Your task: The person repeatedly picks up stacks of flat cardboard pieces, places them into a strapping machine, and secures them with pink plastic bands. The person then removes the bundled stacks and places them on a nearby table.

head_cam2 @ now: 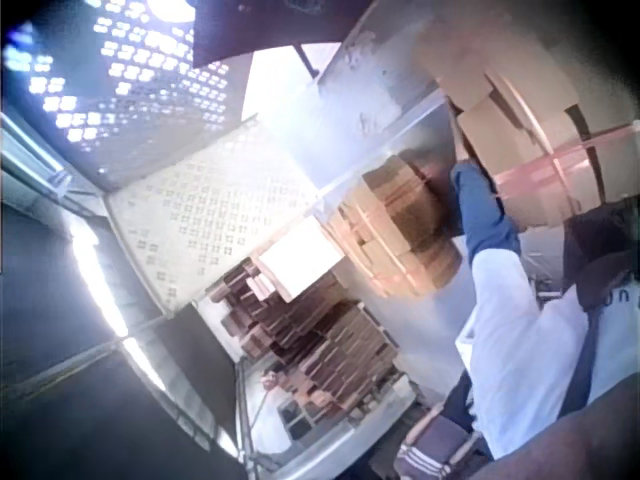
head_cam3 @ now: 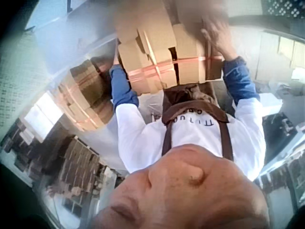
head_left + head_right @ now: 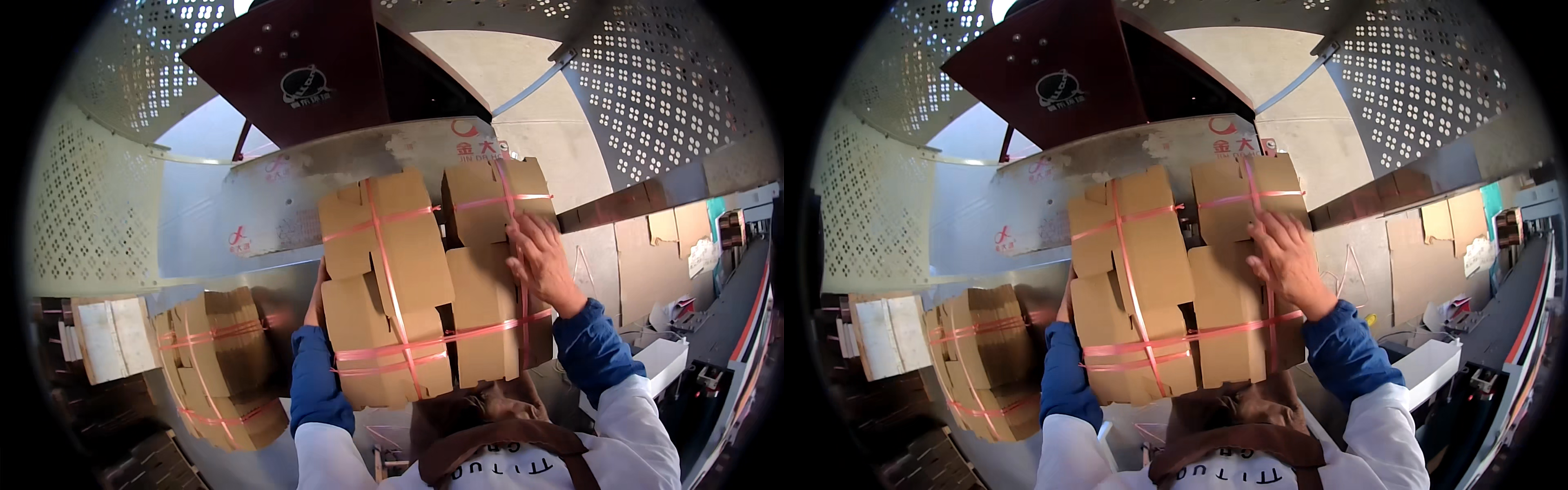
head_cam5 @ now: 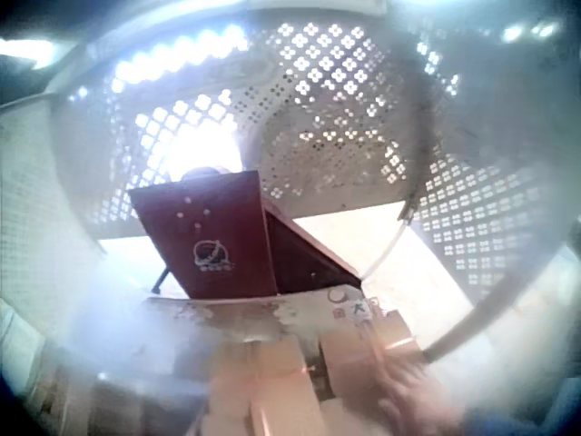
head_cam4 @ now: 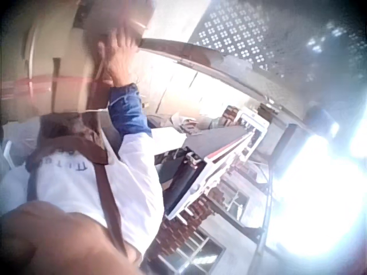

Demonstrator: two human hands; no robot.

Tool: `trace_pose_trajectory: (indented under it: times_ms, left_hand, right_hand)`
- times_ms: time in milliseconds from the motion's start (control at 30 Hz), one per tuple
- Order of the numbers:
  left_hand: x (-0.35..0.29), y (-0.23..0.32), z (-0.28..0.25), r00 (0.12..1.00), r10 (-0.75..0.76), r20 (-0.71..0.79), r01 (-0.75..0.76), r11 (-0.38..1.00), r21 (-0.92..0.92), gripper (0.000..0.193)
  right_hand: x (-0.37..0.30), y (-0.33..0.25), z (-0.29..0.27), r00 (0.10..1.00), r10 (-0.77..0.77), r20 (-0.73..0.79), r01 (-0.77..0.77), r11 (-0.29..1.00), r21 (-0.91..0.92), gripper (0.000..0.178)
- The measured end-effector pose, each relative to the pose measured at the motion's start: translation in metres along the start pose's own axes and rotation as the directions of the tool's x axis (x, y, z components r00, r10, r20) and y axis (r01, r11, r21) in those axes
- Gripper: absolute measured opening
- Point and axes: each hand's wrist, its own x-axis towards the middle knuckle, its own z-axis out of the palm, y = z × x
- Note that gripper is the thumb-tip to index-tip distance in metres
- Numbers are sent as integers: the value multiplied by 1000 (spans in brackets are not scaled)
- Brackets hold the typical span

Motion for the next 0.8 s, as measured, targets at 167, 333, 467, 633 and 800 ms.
trace_pose_trajectory:
  times_ms: [167, 333, 467, 633, 800]
  left_hand:
    - [9, 9, 19, 990, -12, 141, -7, 992, 129, 55]
    - [43, 17, -23, 906, 422, -26, -395, 866, 307, 48]
    - [-33, 24, 63, 451, 721, 527, -738, -30, 674, 45]
    - [-25, 18, 104, 451, 564, 692, -684, -280, 674, 56]
    - [-20, 10, 108, 428, 565, 705, -689, -300, 659, 57]
  right_hand:
    - [-7, 10, 30, 984, 173, 53, -169, 984, -59, 61]
    - [5, 4, 22, 980, 195, 47, -194, 980, -37, 65]
    - [-3, 3, 19, 976, 217, 28, -213, 971, -104, 67]
    - [1, -1, 26, 976, 216, 33, -212, 973, -89, 67]
    - [2, -1, 23, 977, 214, 3, -213, 974, -79, 66]
